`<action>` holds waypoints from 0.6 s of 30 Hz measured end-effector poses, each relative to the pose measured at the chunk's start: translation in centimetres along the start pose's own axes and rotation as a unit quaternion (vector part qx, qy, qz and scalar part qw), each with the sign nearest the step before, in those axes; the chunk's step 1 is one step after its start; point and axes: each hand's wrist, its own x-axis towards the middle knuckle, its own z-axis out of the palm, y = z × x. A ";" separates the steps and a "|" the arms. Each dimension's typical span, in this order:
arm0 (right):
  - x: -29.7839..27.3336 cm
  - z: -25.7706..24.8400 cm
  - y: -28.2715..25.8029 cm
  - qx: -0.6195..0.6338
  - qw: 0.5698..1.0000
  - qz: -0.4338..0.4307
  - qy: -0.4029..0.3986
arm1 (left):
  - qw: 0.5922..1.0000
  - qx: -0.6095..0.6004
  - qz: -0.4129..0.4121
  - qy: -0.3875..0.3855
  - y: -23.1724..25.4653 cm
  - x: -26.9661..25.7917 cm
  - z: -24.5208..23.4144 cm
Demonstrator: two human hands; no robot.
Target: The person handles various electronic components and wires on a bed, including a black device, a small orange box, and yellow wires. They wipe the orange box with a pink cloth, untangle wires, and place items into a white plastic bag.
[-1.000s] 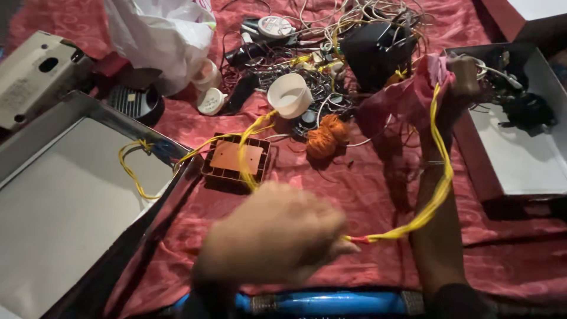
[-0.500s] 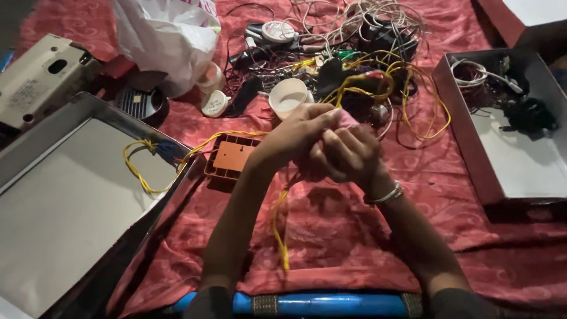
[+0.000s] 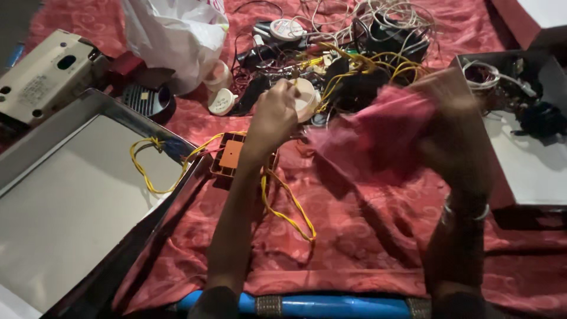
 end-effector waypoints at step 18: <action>-1.1 6.2 7.5 0.291 0.930 -0.012 -0.223 | 0.957 0.089 0.249 -0.121 5.5 -3.7 -4.2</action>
